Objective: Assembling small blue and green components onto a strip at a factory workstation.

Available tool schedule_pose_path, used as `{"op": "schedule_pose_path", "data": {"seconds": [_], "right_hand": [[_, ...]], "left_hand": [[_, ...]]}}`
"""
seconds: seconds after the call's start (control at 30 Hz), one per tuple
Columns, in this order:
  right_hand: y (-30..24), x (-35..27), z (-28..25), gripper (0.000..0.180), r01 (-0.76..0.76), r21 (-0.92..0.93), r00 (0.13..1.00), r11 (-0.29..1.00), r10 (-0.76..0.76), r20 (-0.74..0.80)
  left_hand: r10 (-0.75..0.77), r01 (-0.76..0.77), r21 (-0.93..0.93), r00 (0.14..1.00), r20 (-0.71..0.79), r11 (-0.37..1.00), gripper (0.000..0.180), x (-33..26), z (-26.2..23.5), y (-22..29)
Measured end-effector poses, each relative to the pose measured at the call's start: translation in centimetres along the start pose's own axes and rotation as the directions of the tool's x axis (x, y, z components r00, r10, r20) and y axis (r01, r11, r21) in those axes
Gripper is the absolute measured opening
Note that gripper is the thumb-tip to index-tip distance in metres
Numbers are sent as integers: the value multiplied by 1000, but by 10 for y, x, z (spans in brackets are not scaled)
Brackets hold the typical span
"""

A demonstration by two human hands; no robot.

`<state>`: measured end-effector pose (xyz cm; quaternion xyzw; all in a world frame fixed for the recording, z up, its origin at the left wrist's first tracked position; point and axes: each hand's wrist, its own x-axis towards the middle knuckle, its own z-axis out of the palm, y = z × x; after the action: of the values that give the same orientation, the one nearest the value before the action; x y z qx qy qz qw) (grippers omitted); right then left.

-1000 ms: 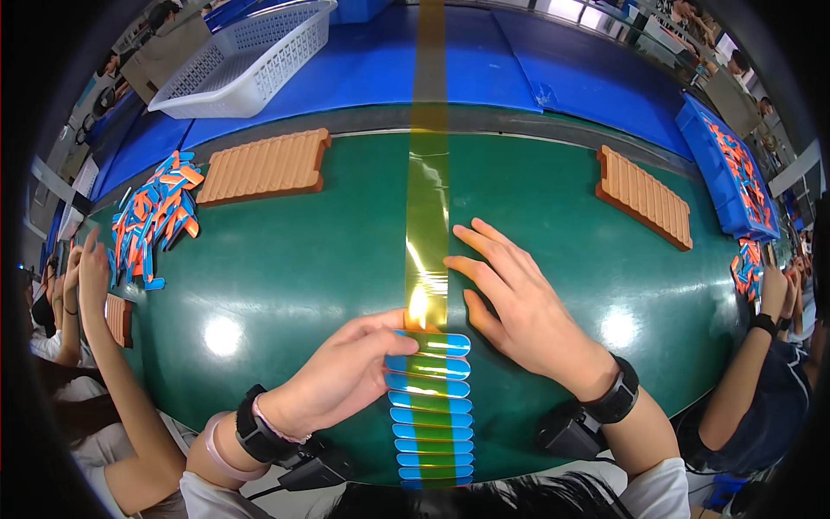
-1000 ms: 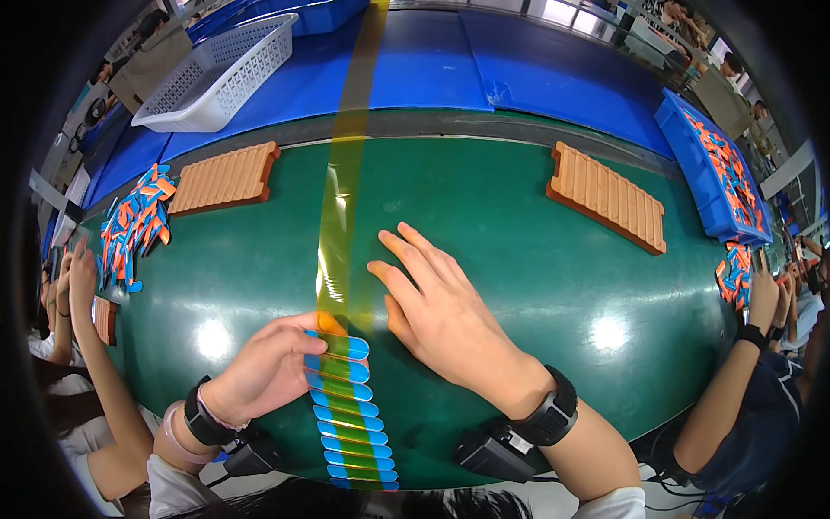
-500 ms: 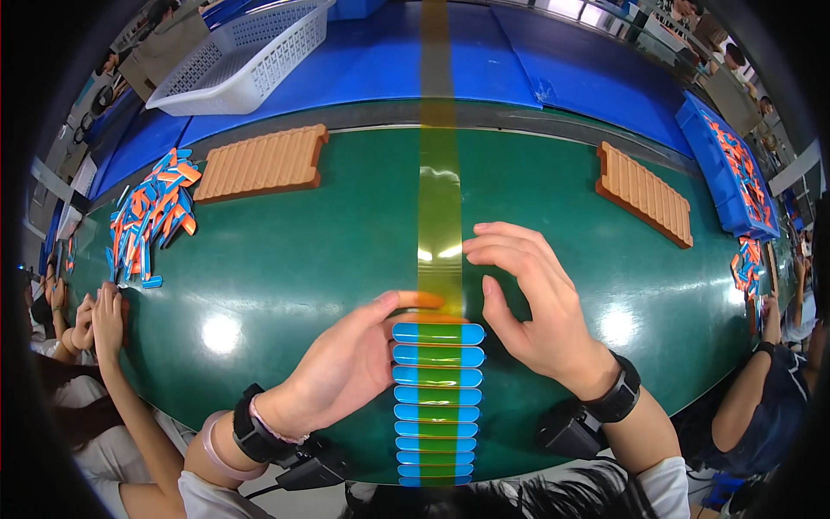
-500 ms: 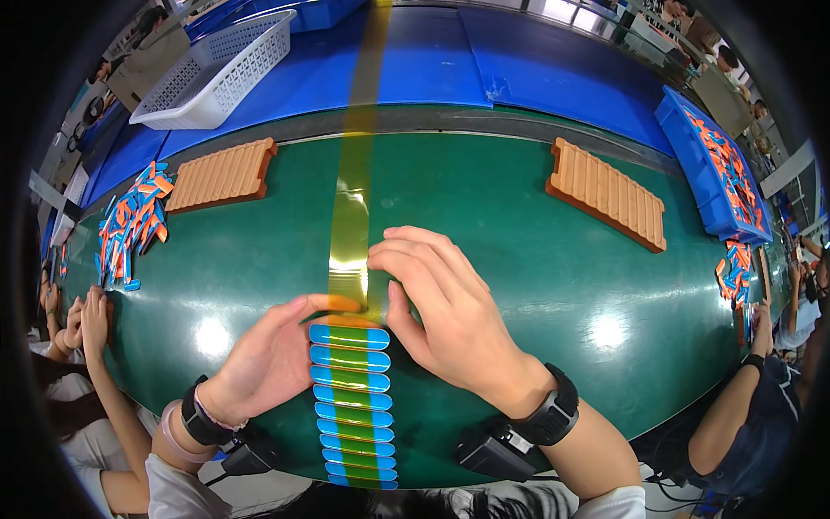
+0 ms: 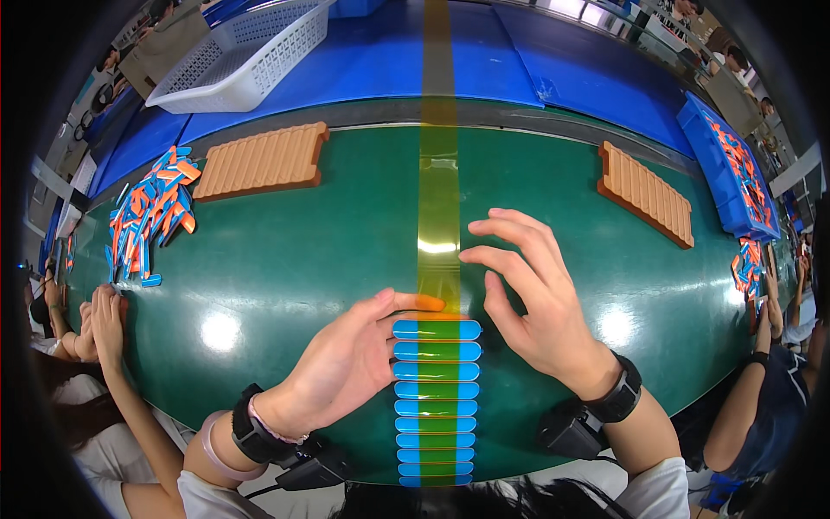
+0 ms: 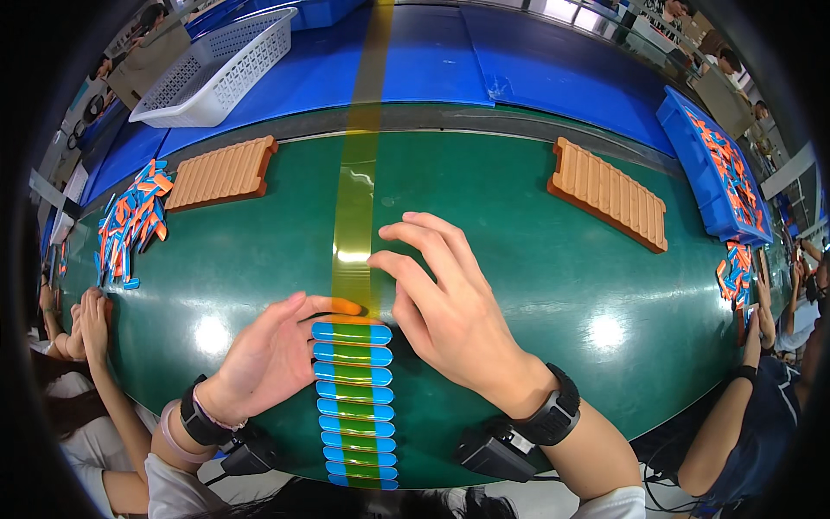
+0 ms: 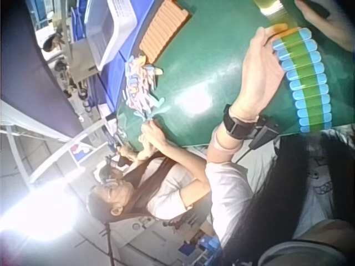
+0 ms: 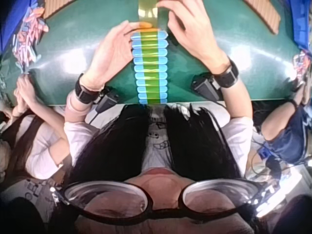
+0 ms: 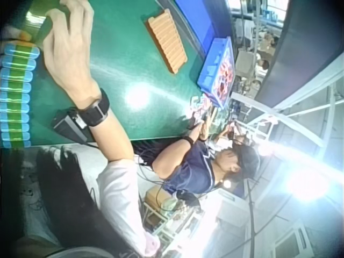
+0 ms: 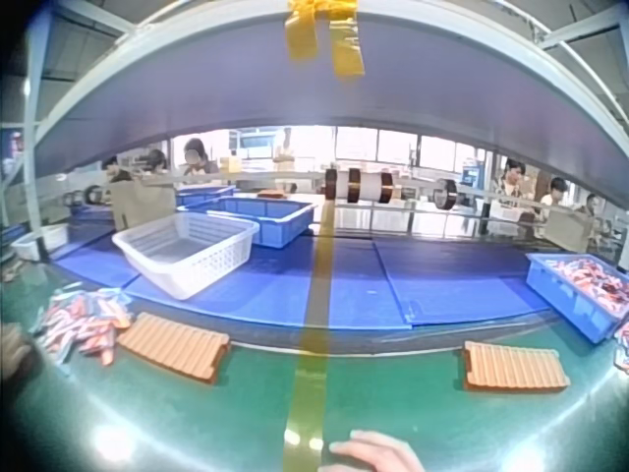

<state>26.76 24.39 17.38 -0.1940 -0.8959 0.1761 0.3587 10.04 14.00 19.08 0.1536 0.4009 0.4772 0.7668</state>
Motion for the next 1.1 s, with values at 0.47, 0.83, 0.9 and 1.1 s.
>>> {"op": "schedule_pose_path", "data": {"seconds": [0.47, 0.83, 0.9, 1.1], "right_hand": [[-2, 1, 0, 27, -28, -1, 998, 1000, 28, 49], [-4, 1, -2, 19, -574, 675, 802, 463, 484, 351], [-3, 1, -3, 20, -581, 671, 798, 461, 483, 359], [-1, 0, -3, 20, -604, 655, 782, 454, 494, 379]], "left_hand": [[-6, 6, -4, 1000, 5, 1000, 47, -1, -1, -1], [29, -36, 165, 999, 43, 986, 33, -2, 0, -6], [15, -24, 153, 998, 57, 988, 31, -2, 0, -5], [15, -26, 175, 998, 62, 984, 32, -2, 1, -5]]}}
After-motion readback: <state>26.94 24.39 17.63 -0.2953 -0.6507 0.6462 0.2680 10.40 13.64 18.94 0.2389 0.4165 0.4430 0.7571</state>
